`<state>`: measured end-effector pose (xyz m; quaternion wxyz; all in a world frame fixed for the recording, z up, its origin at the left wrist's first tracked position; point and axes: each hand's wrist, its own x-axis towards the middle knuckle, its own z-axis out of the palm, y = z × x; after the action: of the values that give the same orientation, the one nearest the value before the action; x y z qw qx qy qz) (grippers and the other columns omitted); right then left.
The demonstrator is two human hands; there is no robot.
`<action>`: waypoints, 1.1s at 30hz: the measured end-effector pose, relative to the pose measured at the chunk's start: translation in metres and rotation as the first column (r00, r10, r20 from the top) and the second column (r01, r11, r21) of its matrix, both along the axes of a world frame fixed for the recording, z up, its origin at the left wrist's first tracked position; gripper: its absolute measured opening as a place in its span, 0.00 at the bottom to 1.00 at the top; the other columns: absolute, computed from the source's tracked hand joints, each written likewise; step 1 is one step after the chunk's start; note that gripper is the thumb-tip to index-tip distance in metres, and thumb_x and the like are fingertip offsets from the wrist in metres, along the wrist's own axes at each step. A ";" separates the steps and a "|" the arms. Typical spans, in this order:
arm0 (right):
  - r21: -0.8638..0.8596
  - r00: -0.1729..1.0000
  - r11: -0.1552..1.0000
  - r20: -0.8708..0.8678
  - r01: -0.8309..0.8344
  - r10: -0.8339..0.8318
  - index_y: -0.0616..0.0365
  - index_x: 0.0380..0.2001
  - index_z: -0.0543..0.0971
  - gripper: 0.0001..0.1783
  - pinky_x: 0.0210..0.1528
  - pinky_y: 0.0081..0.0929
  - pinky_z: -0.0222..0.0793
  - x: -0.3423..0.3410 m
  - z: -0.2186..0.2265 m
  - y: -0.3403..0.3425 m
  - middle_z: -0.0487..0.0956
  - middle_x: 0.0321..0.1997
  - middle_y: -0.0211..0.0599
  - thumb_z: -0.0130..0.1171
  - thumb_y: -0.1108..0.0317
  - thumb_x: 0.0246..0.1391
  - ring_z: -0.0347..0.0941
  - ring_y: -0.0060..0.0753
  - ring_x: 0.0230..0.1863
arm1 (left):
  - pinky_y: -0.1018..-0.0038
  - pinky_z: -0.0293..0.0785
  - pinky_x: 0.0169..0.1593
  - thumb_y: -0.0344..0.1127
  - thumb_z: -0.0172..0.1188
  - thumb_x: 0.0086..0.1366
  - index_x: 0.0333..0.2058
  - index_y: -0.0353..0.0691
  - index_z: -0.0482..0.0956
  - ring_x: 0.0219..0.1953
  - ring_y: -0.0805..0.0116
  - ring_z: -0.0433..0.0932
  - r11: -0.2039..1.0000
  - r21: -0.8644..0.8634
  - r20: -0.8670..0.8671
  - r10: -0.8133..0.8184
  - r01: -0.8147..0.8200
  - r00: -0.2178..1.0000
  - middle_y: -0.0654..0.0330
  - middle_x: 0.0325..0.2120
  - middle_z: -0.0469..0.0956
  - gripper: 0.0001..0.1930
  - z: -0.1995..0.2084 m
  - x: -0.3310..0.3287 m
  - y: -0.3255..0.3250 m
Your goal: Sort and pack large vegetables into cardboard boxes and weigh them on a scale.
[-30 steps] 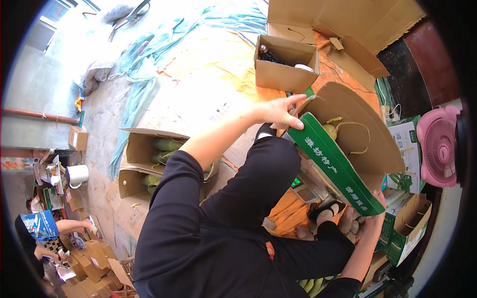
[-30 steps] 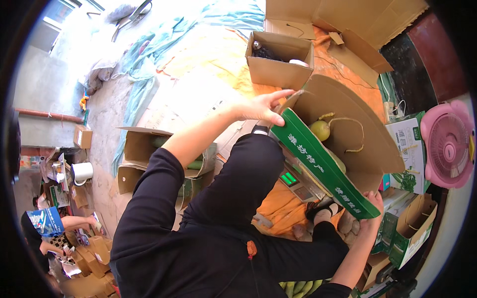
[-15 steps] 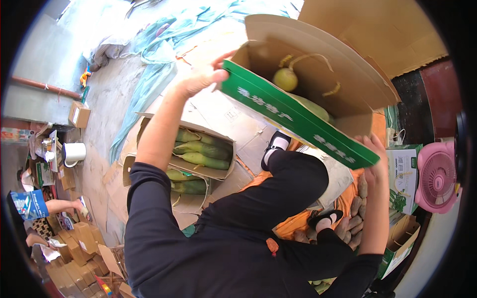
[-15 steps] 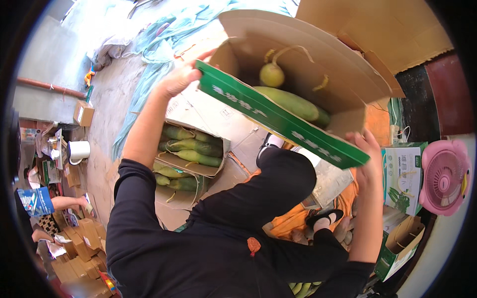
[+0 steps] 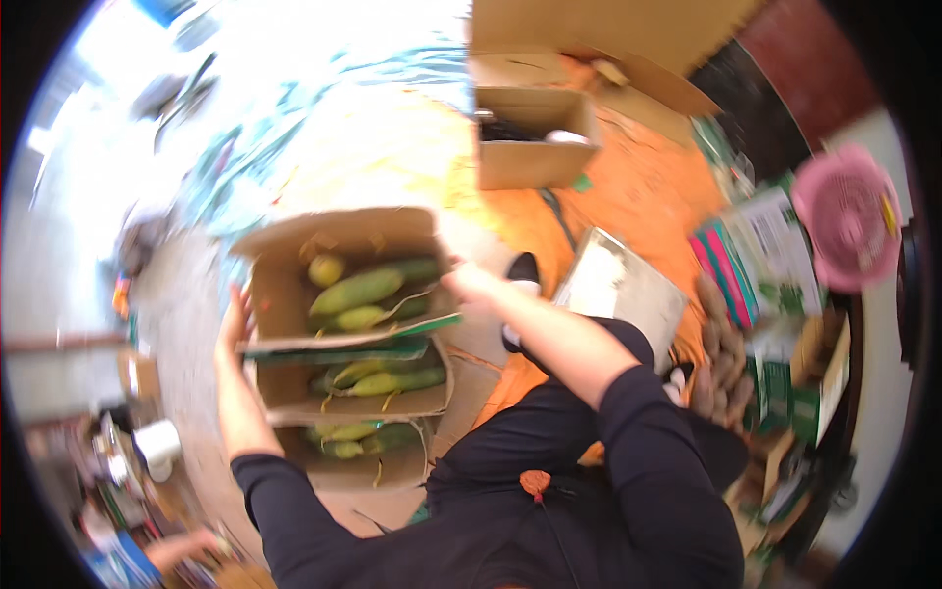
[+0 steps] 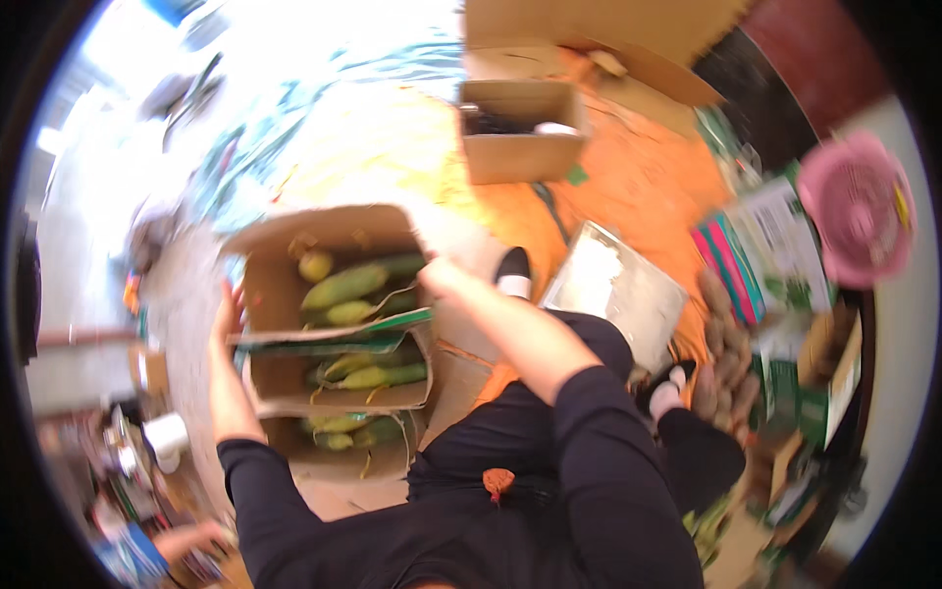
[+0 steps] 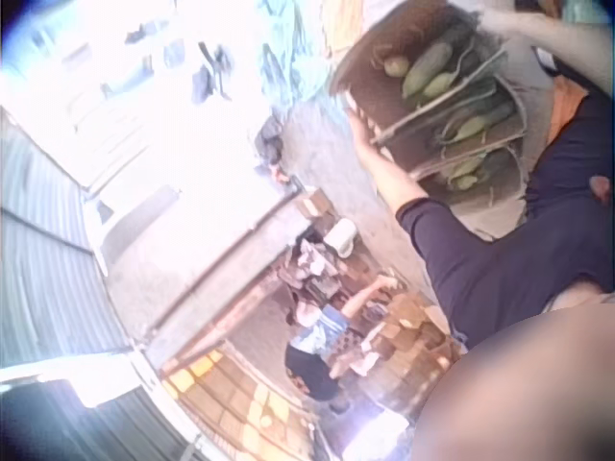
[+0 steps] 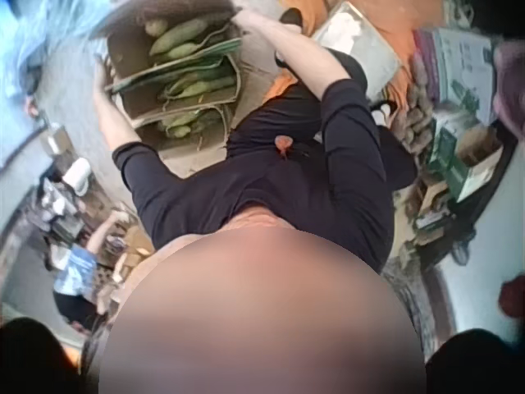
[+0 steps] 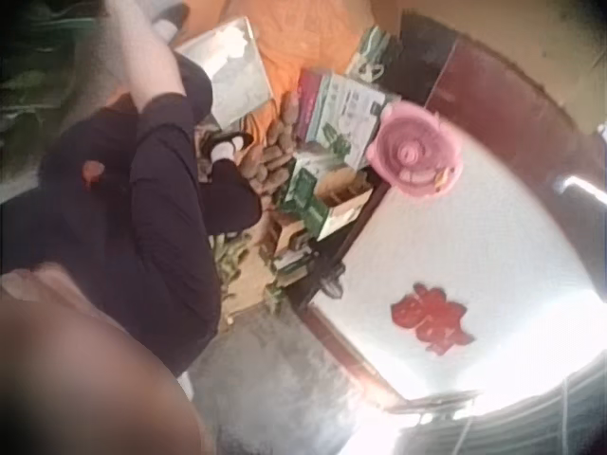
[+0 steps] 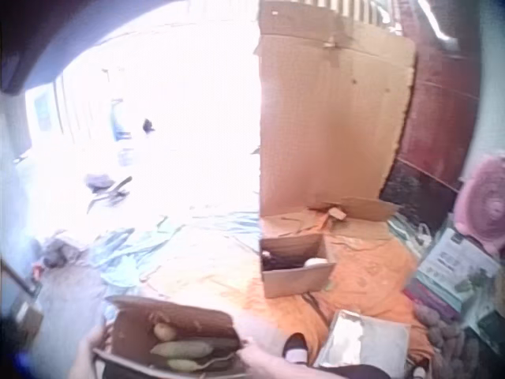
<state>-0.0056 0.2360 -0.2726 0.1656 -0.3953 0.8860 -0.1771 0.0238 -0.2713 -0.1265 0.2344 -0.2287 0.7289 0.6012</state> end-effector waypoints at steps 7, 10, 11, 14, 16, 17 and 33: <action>0.102 0.600 0.761 0.551 0.641 -0.579 0.53 0.40 0.81 0.17 0.47 0.39 0.72 0.004 0.085 -0.054 0.80 0.40 0.49 0.54 0.68 0.44 0.78 0.50 0.42 | 0.42 0.32 0.63 0.77 0.38 0.57 0.67 0.54 0.53 0.68 0.66 0.52 0.927 -0.351 0.200 -0.066 0.135 0.977 0.65 0.63 0.61 0.46 -0.010 0.011 -0.020; 0.055 0.793 0.875 0.398 0.481 -0.461 0.53 0.34 0.83 0.13 0.45 0.39 0.73 -0.003 0.093 -0.073 0.81 0.36 0.48 0.55 0.70 0.42 0.78 0.47 0.41 | 0.51 0.40 0.64 0.70 0.43 0.62 0.64 0.46 0.59 0.68 0.61 0.51 0.922 -0.383 0.035 -0.050 0.060 0.998 0.57 0.64 0.60 0.41 -0.013 0.028 -0.092; -0.051 0.780 0.865 0.459 0.500 -0.424 0.54 0.33 0.83 0.13 0.44 0.40 0.73 -0.001 0.112 -0.084 0.81 0.35 0.48 0.55 0.69 0.42 0.78 0.48 0.40 | 0.62 0.45 0.66 0.65 0.45 0.64 0.64 0.46 0.60 0.67 0.60 0.54 0.931 -0.363 0.003 0.028 -0.026 1.000 0.52 0.63 0.60 0.37 -0.009 0.041 -0.111; 0.031 0.767 0.841 0.393 0.540 -0.507 0.55 0.31 0.84 0.11 0.43 0.40 0.73 -0.002 0.095 -0.049 0.81 0.34 0.48 0.57 0.68 0.42 0.78 0.49 0.39 | 0.61 0.48 0.66 0.59 0.46 0.66 0.62 0.44 0.63 0.65 0.56 0.56 0.919 -0.378 0.087 0.154 -0.111 0.984 0.52 0.60 0.64 0.32 0.031 0.023 0.010; 0.032 0.735 0.828 0.442 0.560 -0.514 0.55 0.29 0.84 0.11 0.41 0.40 0.73 -0.004 0.109 -0.054 0.81 0.32 0.48 0.57 0.68 0.41 0.78 0.49 0.38 | 0.61 0.51 0.65 0.54 0.48 0.68 0.60 0.43 0.66 0.64 0.54 0.58 0.894 -0.404 0.042 0.228 -0.192 0.973 0.52 0.58 0.67 0.28 0.054 0.030 0.002; 0.017 0.733 0.820 0.436 0.573 -0.522 0.55 0.29 0.84 0.11 0.41 0.40 0.73 -0.007 0.113 -0.053 0.81 0.32 0.48 0.57 0.68 0.41 0.78 0.49 0.38 | 0.52 0.48 0.64 0.60 0.48 0.65 0.62 0.47 0.63 0.65 0.57 0.57 0.883 -0.455 0.035 0.146 -0.114 0.989 0.55 0.60 0.65 0.33 0.060 0.033 -0.017; -0.661 0.757 0.388 0.467 0.642 -0.458 0.61 0.33 0.82 0.12 0.40 0.30 0.72 -0.002 0.255 0.117 0.82 0.34 0.41 0.57 0.67 0.45 0.78 0.34 0.36 | 0.66 0.65 0.57 0.34 0.58 0.63 0.50 0.38 0.76 0.51 0.52 0.73 0.394 -0.903 -0.427 -0.782 -0.171 0.454 0.48 0.48 0.75 0.17 0.168 -0.003 0.166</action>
<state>-0.0081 0.3527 -0.0171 -0.0045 -0.0864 0.7682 -0.6343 0.0206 -0.1053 0.0413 -0.1653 0.1708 0.9659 0.1026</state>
